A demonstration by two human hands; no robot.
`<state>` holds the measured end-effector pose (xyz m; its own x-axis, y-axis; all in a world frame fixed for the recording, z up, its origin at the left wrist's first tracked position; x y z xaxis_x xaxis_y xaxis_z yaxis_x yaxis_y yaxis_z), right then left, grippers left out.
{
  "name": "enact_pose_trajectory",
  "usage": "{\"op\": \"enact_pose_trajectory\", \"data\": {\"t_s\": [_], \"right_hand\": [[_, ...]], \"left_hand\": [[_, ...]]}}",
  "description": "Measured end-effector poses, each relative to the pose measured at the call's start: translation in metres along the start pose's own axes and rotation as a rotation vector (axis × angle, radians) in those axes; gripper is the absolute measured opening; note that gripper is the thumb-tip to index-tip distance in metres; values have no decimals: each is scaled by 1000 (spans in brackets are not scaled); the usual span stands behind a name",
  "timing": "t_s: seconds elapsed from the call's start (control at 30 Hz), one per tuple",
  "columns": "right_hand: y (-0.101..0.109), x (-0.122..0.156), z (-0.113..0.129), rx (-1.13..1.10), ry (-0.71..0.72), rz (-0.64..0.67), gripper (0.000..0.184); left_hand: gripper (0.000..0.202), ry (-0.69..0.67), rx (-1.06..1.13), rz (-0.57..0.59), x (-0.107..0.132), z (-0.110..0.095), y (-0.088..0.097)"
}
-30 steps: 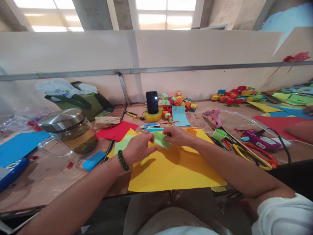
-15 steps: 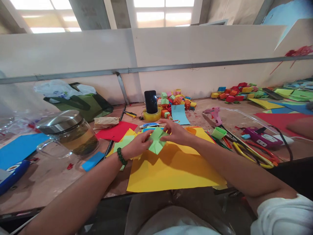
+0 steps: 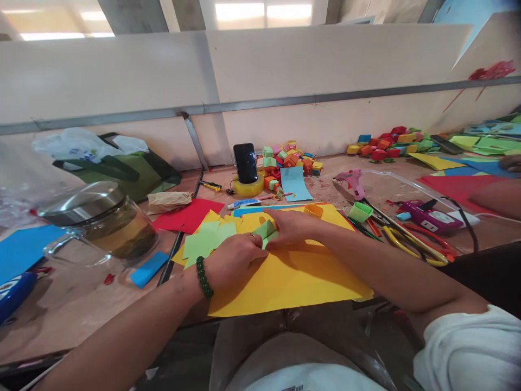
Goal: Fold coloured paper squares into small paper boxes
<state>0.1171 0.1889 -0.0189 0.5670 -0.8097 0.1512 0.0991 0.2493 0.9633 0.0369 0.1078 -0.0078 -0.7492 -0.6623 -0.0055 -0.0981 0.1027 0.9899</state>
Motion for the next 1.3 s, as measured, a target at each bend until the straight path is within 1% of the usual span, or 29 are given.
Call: {"op": "enact_pose_trajectory", "data": {"t_s": [0.07,0.13,0.23,0.33,0.43,0.5,0.53,0.57,0.63,0.67,0.7,0.77,0.83,0.93,1.0,1.07,1.13,1.2,1.3], "right_hand": [[0,-2,-2,4,22,-17,102],[-3,-5,-6,2,41,-1,103],[-7,-9,-15,-7,64,50,97],[-8,-9,-23,-21,59,93,90],[-10,-7,-31,-89,40,169,92],[-4,-4,-33,-114,50,164,95],[3,-2,-33,-108,67,128,91],[11,0,-31,-93,94,78,81],[24,6,-21,-54,180,-1,49],[27,9,-14,-34,231,-17,35],[27,12,-5,-13,279,-11,28],[21,17,10,38,353,32,31],[13,19,21,86,393,54,35],[7,16,28,105,421,31,33],[6,12,27,58,437,13,34],[6,6,21,-32,433,-1,33],[5,-2,12,-145,395,-15,26],[2,-12,3,-254,344,-33,20],[-3,-24,-6,-362,272,-82,21]], "left_hand": [[27,7,6,19,2,1,1],[27,8,16,40,4,1,1],[29,9,33,87,7,1,3],[31,-5,61,122,10,-3,6],[28,-18,72,152,12,-5,8],[24,-5,68,162,12,-3,6],[21,3,71,157,12,-1,5],[18,20,77,138,11,1,3],[11,78,80,73,7,8,0],[13,122,67,29,5,12,0],[19,157,42,-6,3,13,-1],[25,204,-14,-45,-1,13,-3],[21,230,-49,-40,-4,8,-5],[22,276,-35,-34,-4,7,-4],[27,314,27,-60,-3,14,0],[31,361,121,-113,-1,27,4],[33,406,220,-177,1,42,7],[35,434,286,-207,1,53,6],[37,441,273,-213,1,60,3]]}}
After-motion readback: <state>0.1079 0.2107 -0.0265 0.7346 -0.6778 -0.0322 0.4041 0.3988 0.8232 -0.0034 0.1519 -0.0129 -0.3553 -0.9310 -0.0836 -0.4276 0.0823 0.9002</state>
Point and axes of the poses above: each hand's wrist, its own x-axis away from the middle knuckle, its own y-axis out of the back of the hand, z = x × y, the point moved 8 cm from there along -x, towards the middle knuckle, and after that the axes turned 6 degrees about x, right-handed, at the moved point
